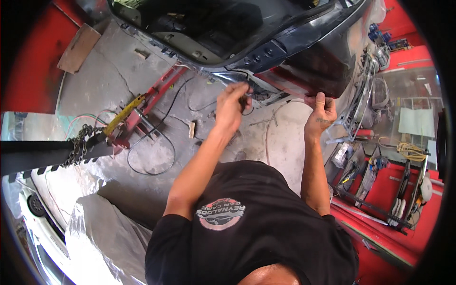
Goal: The person aligns a taillight assembly onto a vehicle and presses it into place, then uses a long tool to manipulate components inside the vehicle frame through an opening.
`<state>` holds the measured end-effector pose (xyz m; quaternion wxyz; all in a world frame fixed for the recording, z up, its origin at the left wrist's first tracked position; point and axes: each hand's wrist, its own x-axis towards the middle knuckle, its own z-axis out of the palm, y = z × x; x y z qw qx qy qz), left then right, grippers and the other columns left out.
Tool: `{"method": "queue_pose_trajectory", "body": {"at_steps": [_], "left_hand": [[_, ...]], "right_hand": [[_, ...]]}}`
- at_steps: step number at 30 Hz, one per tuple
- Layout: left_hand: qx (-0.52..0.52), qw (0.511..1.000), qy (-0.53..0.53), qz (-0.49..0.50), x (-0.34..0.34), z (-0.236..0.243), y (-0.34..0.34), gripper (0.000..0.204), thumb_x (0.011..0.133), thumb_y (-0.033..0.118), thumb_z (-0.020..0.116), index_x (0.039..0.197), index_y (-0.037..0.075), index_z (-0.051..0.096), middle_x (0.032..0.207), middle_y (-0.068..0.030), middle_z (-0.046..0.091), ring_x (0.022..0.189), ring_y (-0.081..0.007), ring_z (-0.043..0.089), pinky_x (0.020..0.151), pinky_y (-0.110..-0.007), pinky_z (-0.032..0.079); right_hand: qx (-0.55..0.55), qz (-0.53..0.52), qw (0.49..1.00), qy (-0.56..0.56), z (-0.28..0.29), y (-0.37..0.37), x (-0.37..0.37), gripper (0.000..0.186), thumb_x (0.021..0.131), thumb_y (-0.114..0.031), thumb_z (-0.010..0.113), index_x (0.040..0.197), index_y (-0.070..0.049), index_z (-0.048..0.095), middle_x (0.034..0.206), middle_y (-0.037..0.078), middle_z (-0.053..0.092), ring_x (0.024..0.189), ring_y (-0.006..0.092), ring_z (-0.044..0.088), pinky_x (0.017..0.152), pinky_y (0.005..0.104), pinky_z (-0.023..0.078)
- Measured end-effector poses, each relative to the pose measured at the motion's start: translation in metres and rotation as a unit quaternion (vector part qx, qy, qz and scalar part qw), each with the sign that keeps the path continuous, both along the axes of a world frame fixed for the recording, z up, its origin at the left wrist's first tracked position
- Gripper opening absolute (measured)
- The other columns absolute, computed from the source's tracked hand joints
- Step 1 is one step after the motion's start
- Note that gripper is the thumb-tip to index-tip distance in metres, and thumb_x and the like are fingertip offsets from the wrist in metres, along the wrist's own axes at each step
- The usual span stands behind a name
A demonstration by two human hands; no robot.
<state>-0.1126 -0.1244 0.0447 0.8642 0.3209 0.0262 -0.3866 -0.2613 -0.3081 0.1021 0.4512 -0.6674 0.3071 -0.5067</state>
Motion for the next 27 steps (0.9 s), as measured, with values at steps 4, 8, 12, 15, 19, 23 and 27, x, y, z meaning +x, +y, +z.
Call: {"method": "queue_pose_trajectory", "body": {"at_steps": [4,8,12,15,19,23,27], "left_hand": [[0.065,0.987,-0.135,0.051,0.032,0.03,-0.021,0.02,0.091,0.007,0.072,0.106,-0.004,0.064,0.086,-0.0092,0.068,0.061,-0.0135,0.058,0.052,-0.026,0.043],[0.094,0.962,-0.238,0.094,0.044,0.039,-0.054,0.018,0.087,0.008,0.078,0.1,-0.003,0.07,0.083,-0.0062,0.071,0.059,-0.0068,0.054,0.049,-0.022,0.039],[0.139,0.925,-0.31,0.17,0.039,0.049,-0.074,0.017,0.085,0.008,0.079,0.092,-0.006,0.072,0.077,-0.0059,0.069,0.064,-0.0094,0.055,0.06,-0.025,0.045],[0.188,0.902,-0.339,0.188,0.041,0.053,-0.078,0.016,0.081,0.006,0.079,0.084,-0.007,0.071,0.071,-0.0116,0.068,0.066,-0.0143,0.056,0.065,-0.031,0.048],[0.228,0.872,-0.393,0.182,0.038,0.059,-0.077,0.018,0.081,0.009,0.081,0.09,-0.005,0.073,0.071,-0.0081,0.069,0.065,-0.012,0.056,0.065,-0.028,0.048],[0.224,0.849,-0.421,0.227,0.04,0.053,-0.08,0.02,0.081,0.009,0.08,0.094,-0.005,0.075,0.074,-0.0131,0.071,0.065,-0.0136,0.057,0.067,-0.029,0.05],[0.221,0.849,-0.421,0.23,0.037,0.053,-0.084,0.02,0.082,0.009,0.079,0.095,-0.005,0.075,0.076,-0.0142,0.072,0.066,-0.0146,0.059,0.068,-0.031,0.051]], "right_hand": [[0.025,0.007,0.999,-0.02,0.002,0.003,-0.002,0.026,0.101,-0.019,0.066,0.084,-0.001,0.059,0.077,0.012,0.07,0.069,0.0185,0.069,0.068,0.0322,0.059],[0.017,0.022,1.0,-0.004,-0.001,-0.003,-0.004,0.026,0.101,-0.02,0.066,0.084,-0.001,0.059,0.077,0.012,0.07,0.069,0.0189,0.069,0.068,0.033,0.06],[0.03,0.024,0.999,-0.001,0.0,-0.003,-0.006,0.026,0.101,-0.019,0.066,0.084,0.0,0.059,0.078,0.012,0.07,0.069,0.0192,0.07,0.069,0.0333,0.06],[0.021,0.03,0.999,0.0,-0.001,-0.006,-0.007,0.027,0.101,-0.019,0.066,0.084,0.0,0.059,0.077,0.012,0.07,0.07,0.0196,0.07,0.069,0.0338,0.06],[0.021,0.035,0.999,-0.002,0.002,-0.003,-0.006,0.027,0.101,-0.019,0.067,0.083,0.0,0.059,0.075,0.011,0.07,0.068,0.0182,0.069,0.067,0.0319,0.059],[0.024,0.042,0.999,-0.001,0.003,-0.005,-0.007,0.027,0.102,-0.019,0.065,0.083,0.0,0.059,0.076,0.012,0.07,0.069,0.0199,0.07,0.069,0.034,0.06],[0.027,0.039,0.999,-0.001,0.005,-0.003,-0.006,0.027,0.102,-0.018,0.065,0.083,0.0,0.059,0.075,0.012,0.07,0.069,0.0199,0.07,0.069,0.0338,0.06]]}}
